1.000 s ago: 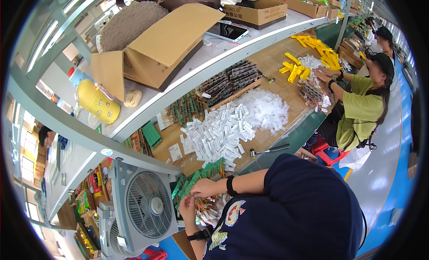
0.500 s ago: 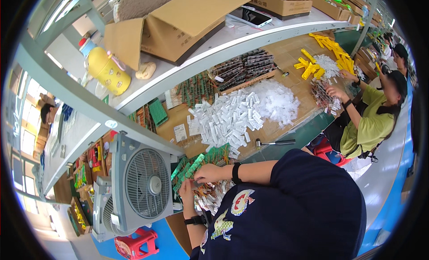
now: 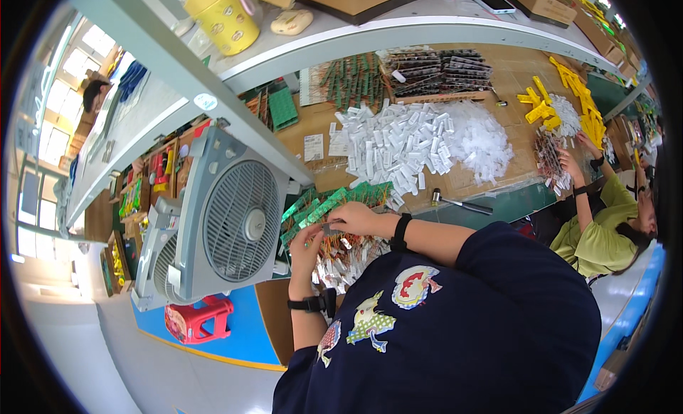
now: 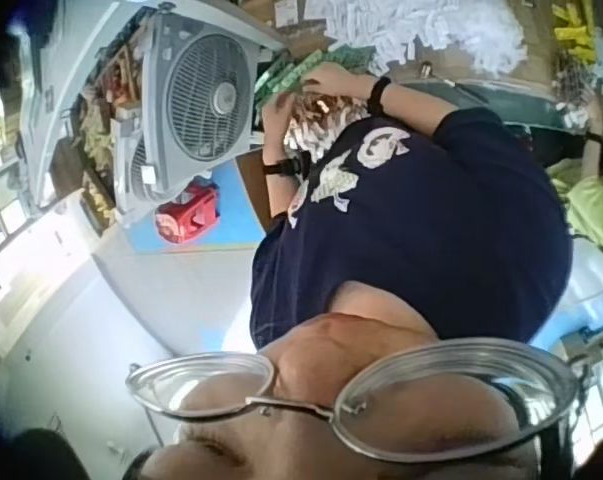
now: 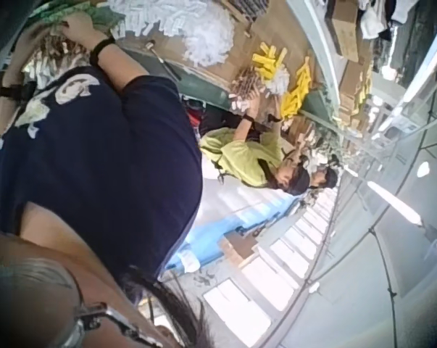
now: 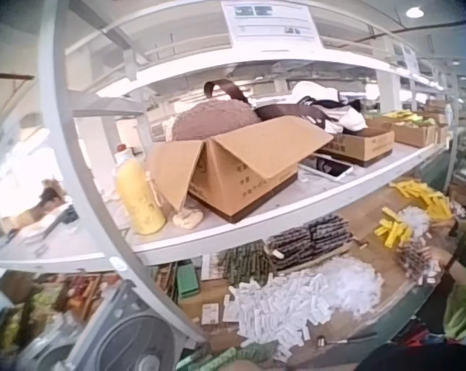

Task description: Assembling and sorting small LED circuit board strips and components on a factory line.

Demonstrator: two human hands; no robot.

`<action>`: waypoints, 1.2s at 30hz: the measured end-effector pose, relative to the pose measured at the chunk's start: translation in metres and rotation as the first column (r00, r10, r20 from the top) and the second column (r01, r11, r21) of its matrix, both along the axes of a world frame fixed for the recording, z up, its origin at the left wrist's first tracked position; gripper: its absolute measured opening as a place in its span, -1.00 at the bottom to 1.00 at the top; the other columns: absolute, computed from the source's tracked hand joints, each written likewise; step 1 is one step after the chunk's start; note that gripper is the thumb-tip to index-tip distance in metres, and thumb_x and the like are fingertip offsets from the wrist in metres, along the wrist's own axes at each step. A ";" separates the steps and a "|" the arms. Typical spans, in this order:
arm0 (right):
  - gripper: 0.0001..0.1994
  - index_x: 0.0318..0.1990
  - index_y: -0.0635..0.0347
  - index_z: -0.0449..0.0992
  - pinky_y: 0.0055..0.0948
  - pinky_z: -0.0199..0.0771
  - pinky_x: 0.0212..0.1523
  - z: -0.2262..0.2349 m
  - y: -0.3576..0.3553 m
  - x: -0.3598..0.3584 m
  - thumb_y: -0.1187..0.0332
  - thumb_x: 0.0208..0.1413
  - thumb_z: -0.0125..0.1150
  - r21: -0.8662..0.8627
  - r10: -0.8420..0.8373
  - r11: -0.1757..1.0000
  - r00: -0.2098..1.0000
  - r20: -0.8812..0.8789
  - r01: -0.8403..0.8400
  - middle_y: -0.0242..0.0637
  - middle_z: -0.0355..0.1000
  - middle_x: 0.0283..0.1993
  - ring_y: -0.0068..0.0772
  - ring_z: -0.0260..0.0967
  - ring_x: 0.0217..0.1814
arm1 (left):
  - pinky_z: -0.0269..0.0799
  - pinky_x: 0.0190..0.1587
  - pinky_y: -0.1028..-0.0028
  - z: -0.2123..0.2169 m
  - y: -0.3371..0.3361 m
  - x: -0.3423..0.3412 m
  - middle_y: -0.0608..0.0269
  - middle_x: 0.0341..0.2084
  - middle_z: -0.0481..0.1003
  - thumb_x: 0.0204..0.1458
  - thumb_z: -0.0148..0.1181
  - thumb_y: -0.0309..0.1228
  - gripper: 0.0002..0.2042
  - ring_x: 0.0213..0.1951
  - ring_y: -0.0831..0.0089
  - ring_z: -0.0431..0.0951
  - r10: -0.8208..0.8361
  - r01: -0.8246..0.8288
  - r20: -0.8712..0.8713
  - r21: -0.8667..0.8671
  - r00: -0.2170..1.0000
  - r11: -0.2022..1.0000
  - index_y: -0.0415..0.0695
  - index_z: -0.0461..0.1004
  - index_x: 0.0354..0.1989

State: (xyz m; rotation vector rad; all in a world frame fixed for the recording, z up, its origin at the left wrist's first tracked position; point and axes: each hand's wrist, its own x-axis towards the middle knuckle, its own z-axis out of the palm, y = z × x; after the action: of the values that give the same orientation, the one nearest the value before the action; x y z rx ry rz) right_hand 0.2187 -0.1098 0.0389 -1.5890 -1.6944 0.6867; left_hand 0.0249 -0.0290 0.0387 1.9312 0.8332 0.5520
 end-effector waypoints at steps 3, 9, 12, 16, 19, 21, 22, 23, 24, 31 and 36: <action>-0.80 -0.35 0.11 0.51 -0.19 0.38 -0.36 -0.002 0.001 -0.004 0.21 -0.04 0.15 0.026 0.000 1.000 1.000 0.015 0.000 -0.18 0.46 -0.43 -0.09 0.42 -0.37 | 0.35 -0.35 0.66 0.004 -0.007 0.016 0.35 -0.49 0.50 -0.04 0.22 -0.52 -0.85 -0.43 0.66 0.46 0.075 -0.048 0.080 -0.297 0.994 0.954 -0.29 0.48 -0.29; -0.80 -0.40 0.09 0.52 -0.17 0.37 -0.39 0.006 -0.005 -0.002 0.18 -0.06 0.14 -0.029 -0.055 0.998 0.995 0.085 0.057 -0.19 0.45 -0.47 -0.10 0.42 -0.40 | 0.34 -0.41 0.67 -0.005 -0.007 0.014 0.38 -0.53 0.49 -0.04 0.23 -0.51 -0.88 -0.48 0.68 0.44 0.163 -0.130 0.093 -0.293 0.982 0.947 -0.29 0.49 -0.35; -0.79 -0.44 0.09 0.52 -0.15 0.37 -0.40 0.005 -0.006 -0.002 0.17 -0.05 0.12 -0.060 -0.059 0.996 0.986 0.155 0.069 -0.19 0.45 -0.51 -0.10 0.41 -0.42 | 0.36 -0.43 0.65 0.005 -0.009 0.018 0.35 -0.54 0.51 -0.05 0.24 -0.49 -0.87 -0.50 0.68 0.45 0.101 -0.088 0.057 -0.197 0.993 0.977 -0.29 0.49 -0.37; -0.79 -0.51 0.09 0.52 -0.16 0.34 -0.47 0.005 -0.001 -0.014 0.18 -0.06 0.12 0.020 -0.226 0.974 0.968 0.111 0.225 -0.20 0.43 -0.56 -0.10 0.39 -0.48 | 0.38 -0.46 0.55 0.007 -0.011 0.026 0.21 -0.56 0.53 -0.05 0.22 -0.47 -0.87 -0.55 0.55 0.50 0.117 -0.115 -0.061 0.040 0.991 0.993 -0.29 0.48 -0.39; -0.79 -0.54 0.13 0.52 -0.13 0.35 -0.46 0.006 0.010 -0.029 0.19 -0.09 0.13 -0.037 -0.334 0.940 0.935 0.116 0.340 -0.15 0.42 -0.56 -0.06 0.39 -0.47 | 0.38 -0.47 0.35 0.011 -0.031 0.045 0.03 -0.55 0.49 -0.06 0.17 -0.47 -0.90 -0.54 0.25 0.52 0.352 -0.249 -0.067 0.584 0.934 0.773 -0.26 0.48 -0.42; -0.79 -0.53 0.15 0.52 -0.13 0.35 -0.43 0.006 0.010 -0.032 0.22 -0.08 0.12 -0.034 -0.393 0.917 0.916 0.079 0.397 -0.13 0.42 -0.54 -0.04 0.39 -0.46 | 0.38 -0.47 0.35 0.008 -0.034 0.051 0.04 -0.56 0.48 -0.06 0.18 -0.47 -0.90 -0.54 0.25 0.52 0.393 -0.302 -0.023 0.598 0.919 0.742 -0.25 0.48 -0.42; -0.79 -0.53 0.15 0.52 -0.13 0.35 -0.43 0.007 0.011 -0.027 0.22 -0.08 0.12 -0.033 -0.407 0.911 0.909 0.085 0.411 -0.13 0.42 -0.54 -0.04 0.39 -0.46 | 0.38 -0.47 0.35 0.007 -0.035 0.053 0.06 -0.56 0.48 -0.07 0.19 -0.47 -0.90 -0.54 0.25 0.51 0.443 -0.360 0.016 0.612 0.896 0.705 -0.25 0.48 -0.42; -0.80 -0.52 0.14 0.52 -0.13 0.35 -0.44 0.007 0.011 -0.022 0.22 -0.08 0.11 0.016 -0.350 0.937 0.935 0.053 0.349 -0.13 0.43 -0.54 -0.04 0.39 -0.46 | 0.39 -0.45 0.39 0.008 -0.031 0.049 0.03 -0.55 0.48 -0.06 0.17 -0.50 -0.92 -0.53 0.26 0.51 0.389 -0.351 0.019 0.473 0.921 0.808 -0.25 0.48 -0.40; -0.81 -0.51 0.14 0.52 -0.14 0.35 -0.44 0.007 0.010 -0.016 0.23 -0.07 0.11 0.067 -0.285 0.957 0.958 0.024 0.283 -0.13 0.43 -0.53 -0.04 0.39 -0.46 | 0.38 -0.46 0.48 0.005 -0.022 0.044 0.16 -0.56 0.50 -0.05 0.18 -0.52 -0.92 -0.55 0.41 0.50 0.317 -0.312 0.060 0.421 0.947 0.852 -0.26 0.48 -0.39; -0.80 -0.59 0.16 0.45 -0.07 0.28 -0.46 0.014 0.007 0.001 0.25 -0.08 0.09 0.029 0.007 1.000 1.000 -0.021 -0.006 -0.13 0.36 -0.60 -0.01 0.36 -0.48 | 0.30 -0.45 0.68 -0.006 0.031 0.008 0.38 -0.52 0.48 -0.02 0.20 -0.52 -0.90 -0.49 0.70 0.41 0.012 0.026 0.074 -0.497 0.997 0.867 -0.31 0.49 -0.40; -0.82 -0.58 0.15 0.47 -0.08 0.30 -0.45 -0.004 0.006 -0.017 0.27 -0.08 0.09 -0.013 -0.304 0.952 0.951 0.060 0.306 -0.11 0.39 -0.57 0.00 0.37 -0.47 | 0.31 -0.50 0.54 -0.003 -0.041 0.053 0.28 -0.63 0.45 -0.01 0.20 -0.39 -0.83 -0.57 0.64 0.39 0.428 -0.337 -0.001 0.612 0.904 0.715 -0.28 0.49 -0.44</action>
State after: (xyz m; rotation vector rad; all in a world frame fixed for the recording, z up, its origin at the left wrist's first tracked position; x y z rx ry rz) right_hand 0.2020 -0.1034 0.0344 -1.8508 -1.4389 0.5080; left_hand 0.0783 -0.0705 0.0358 2.4049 1.2881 1.0423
